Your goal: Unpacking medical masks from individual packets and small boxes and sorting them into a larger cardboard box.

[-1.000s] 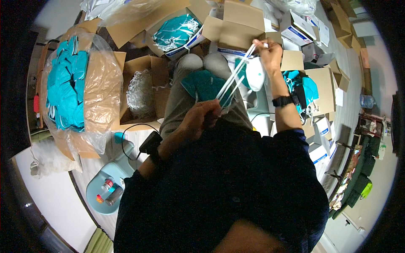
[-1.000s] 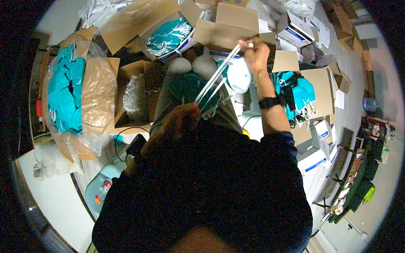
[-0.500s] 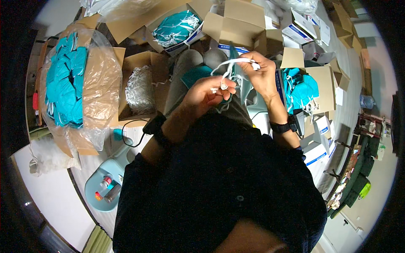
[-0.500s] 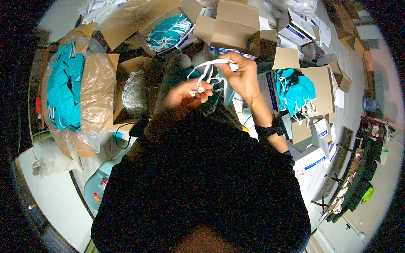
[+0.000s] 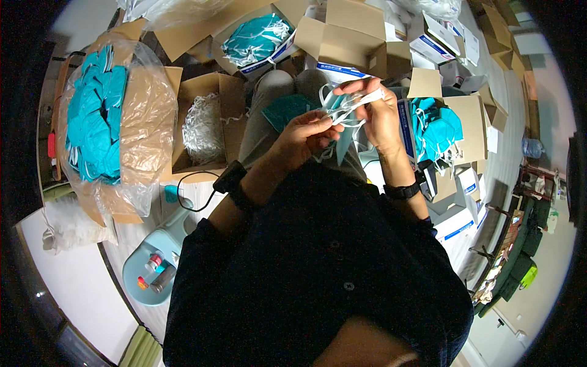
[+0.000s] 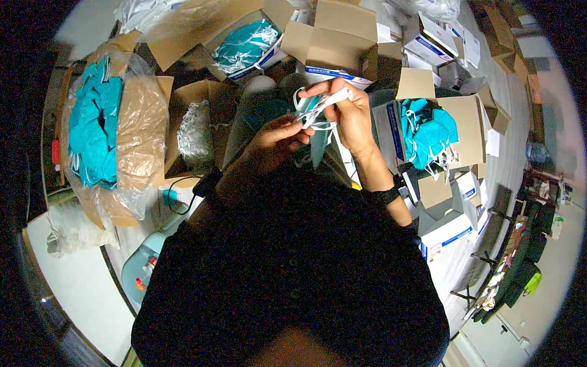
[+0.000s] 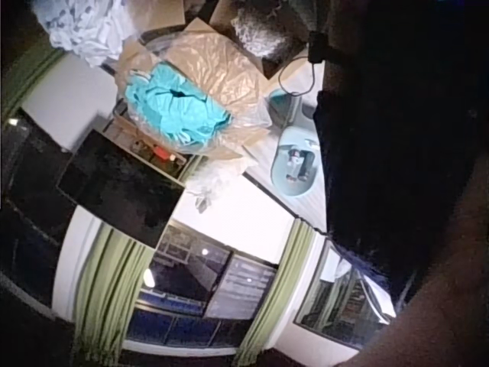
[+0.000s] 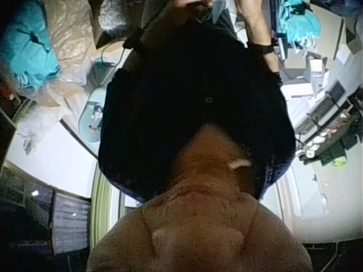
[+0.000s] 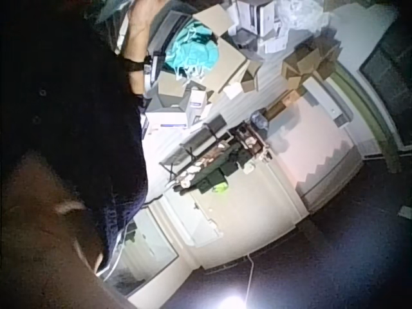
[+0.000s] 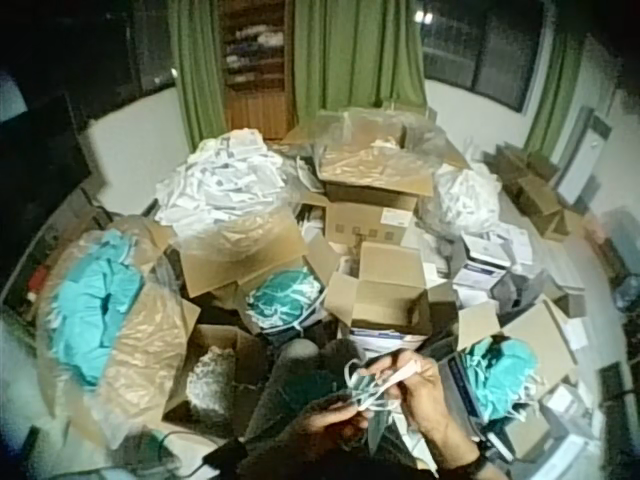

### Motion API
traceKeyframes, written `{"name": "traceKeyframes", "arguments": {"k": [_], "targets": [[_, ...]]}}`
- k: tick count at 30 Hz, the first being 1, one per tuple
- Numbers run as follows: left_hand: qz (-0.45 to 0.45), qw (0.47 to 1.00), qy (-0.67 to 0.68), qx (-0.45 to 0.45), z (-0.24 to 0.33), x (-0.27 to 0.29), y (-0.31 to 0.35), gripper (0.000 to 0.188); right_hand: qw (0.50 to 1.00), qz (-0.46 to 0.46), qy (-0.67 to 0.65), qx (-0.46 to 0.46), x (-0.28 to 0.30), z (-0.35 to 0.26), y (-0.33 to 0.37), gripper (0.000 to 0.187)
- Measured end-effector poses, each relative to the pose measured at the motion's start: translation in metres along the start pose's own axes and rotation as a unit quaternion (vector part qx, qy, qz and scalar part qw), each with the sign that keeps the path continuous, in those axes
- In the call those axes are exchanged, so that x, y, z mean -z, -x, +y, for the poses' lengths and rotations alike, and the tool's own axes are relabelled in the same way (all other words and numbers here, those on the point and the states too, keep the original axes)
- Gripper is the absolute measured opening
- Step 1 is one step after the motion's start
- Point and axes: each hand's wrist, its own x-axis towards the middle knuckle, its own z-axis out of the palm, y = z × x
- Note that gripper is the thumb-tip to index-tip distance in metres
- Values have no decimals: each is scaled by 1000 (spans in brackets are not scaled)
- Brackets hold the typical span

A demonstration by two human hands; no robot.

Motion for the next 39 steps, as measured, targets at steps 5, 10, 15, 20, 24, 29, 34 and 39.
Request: {"name": "traceKeyframes", "arguments": {"k": [5, 10, 15, 20, 24, 29, 34, 39], "targets": [[-14, 994, -93, -48, 5, 12, 3, 26, 999, 24, 36, 17, 10, 0, 1, 48], [66, 809, -479, -335, 31, 57, 26, 29, 989, 107, 104, 20, 49, -21, 6, 30], [292, 793, -533, -46, 39, 80, 20, 41, 880, 50, 467, -76, 50, -23, 6, 21], [280, 700, -650, -103, 6, 66, -4, 44, 747, -62, 651, -115, 47, 28, 6, 33], [221, 677, -702, -8, 6, 55, -16, 42, 781, -65, 615, -93, 42, 41, 6, 21], [67, 751, -656, 18, 3, 87, -20, 32, 790, -63, 597, -124, 35, 21, 8, 40], [144, 947, -280, -54, 21, 41, -1, 22, 892, 36, 429, -139, 52, 28, 32, 44], [76, 989, -72, -104, -1, 28, -16, 16, 959, 81, 266, -64, 11, 28, 41, 31]]}}
